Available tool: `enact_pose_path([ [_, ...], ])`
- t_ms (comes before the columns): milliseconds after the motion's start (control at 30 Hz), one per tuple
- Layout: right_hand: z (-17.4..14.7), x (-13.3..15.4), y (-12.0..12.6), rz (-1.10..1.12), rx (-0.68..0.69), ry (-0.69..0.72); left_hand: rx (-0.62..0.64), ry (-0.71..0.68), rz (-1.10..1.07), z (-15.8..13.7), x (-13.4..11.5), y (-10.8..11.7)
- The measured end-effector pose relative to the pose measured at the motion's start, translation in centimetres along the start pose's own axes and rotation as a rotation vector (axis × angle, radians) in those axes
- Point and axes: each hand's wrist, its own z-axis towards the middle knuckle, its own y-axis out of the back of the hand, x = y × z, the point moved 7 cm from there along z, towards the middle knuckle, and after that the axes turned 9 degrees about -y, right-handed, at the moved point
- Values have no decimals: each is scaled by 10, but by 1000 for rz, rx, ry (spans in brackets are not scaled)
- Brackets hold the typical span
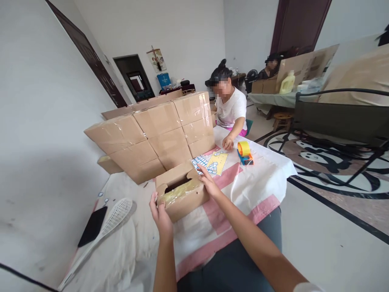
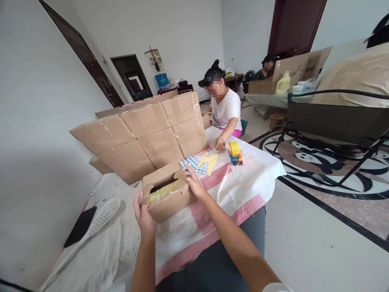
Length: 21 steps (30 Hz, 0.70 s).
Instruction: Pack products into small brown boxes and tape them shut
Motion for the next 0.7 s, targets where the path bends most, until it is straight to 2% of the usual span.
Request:
enact_pose_path([
  [133, 1, -13, -2, 180, 73, -113, 41, 10, -47, 3, 0, -2],
  [367, 3, -5, 0, 170, 131, -84, 96, -21, -72, 6, 1, -2],
  [600, 3, 18, 7, -90, 94, 134, 121, -31, -11, 17, 11, 0],
  [700, 3, 21, 10, -126, 92, 152, 142, -196, 222, 23, -11, 7],
])
